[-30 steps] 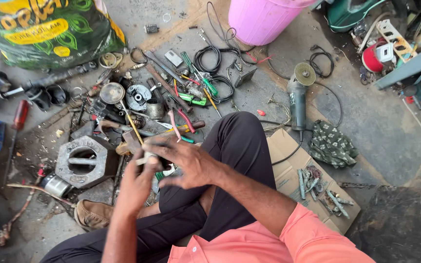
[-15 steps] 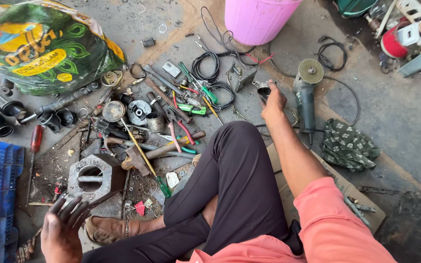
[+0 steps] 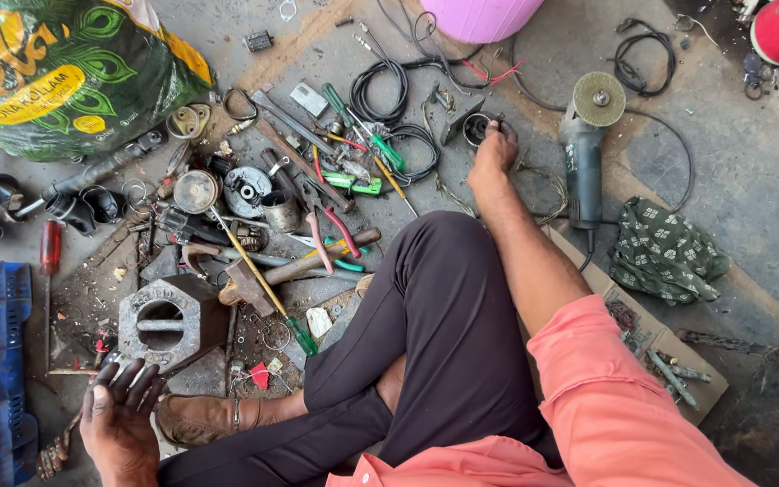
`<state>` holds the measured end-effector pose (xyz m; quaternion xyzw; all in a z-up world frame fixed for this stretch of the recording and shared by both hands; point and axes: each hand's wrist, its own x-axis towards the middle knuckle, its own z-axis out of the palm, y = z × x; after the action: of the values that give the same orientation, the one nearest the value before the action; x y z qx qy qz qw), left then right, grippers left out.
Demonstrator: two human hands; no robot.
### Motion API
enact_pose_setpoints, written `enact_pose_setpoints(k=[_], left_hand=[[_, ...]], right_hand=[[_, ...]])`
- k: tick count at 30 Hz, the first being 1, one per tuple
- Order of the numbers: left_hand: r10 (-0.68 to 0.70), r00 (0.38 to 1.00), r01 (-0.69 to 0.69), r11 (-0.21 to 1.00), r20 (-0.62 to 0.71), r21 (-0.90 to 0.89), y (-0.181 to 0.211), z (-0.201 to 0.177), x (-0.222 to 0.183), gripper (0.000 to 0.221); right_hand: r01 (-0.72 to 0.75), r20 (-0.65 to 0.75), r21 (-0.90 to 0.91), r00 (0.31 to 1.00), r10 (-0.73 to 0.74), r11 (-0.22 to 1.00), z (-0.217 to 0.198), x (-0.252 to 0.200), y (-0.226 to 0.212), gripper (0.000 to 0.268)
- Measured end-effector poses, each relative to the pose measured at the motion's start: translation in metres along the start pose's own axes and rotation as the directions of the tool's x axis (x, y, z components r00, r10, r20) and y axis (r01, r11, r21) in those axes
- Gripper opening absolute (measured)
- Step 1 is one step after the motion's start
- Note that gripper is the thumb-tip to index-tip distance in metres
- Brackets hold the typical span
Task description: The person sits on the floor and uses pliers, a screwdriver, and a hammer to disassemble and adjust a cylindrical motor component. They remove internal parts, tap them with a hammer, and reassemble the housing.
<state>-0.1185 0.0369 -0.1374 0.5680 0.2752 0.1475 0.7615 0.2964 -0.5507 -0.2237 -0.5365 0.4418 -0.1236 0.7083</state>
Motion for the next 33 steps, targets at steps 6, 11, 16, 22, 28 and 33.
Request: enact_pose_setpoints(k=[6,11,16,22,28,33], left_hand=[[-0.012,1.0,0.014,0.998,-0.024,0.063,0.007,0.01,-0.002,0.052],[-0.017,0.998,0.02,0.998,-0.055,0.061,0.01,0.014,-0.002,0.048],[-0.024,0.999,0.027,0.997,-0.042,0.074,0.008,0.016,-0.001,0.048],[-0.034,0.998,0.038,0.996,-0.044,0.076,0.009,0.014,0.001,0.05],[-0.041,0.998,0.045,0.995,-0.043,0.089,0.007,0.013,0.004,0.05],[-0.039,0.999,0.041,0.996,-0.028,0.078,0.002,0.005,0.005,0.051]], right_hand=[[0.217,0.065,-0.102,0.975,-0.211,0.971,-0.015,-0.018,0.006,0.034],[0.428,0.001,-0.294,0.894,-0.447,0.855,-0.016,-0.019,0.01,0.026],[0.492,0.119,-0.389,0.865,-0.488,0.779,-0.021,-0.013,0.017,0.024],[0.343,0.093,-0.088,0.938,-0.335,0.935,-0.014,-0.015,0.022,0.017],[0.23,0.189,-0.001,0.956,-0.226,0.973,-0.018,-0.014,0.022,0.02],[0.241,0.168,0.015,0.956,-0.24,0.971,-0.021,-0.023,0.02,0.023]])
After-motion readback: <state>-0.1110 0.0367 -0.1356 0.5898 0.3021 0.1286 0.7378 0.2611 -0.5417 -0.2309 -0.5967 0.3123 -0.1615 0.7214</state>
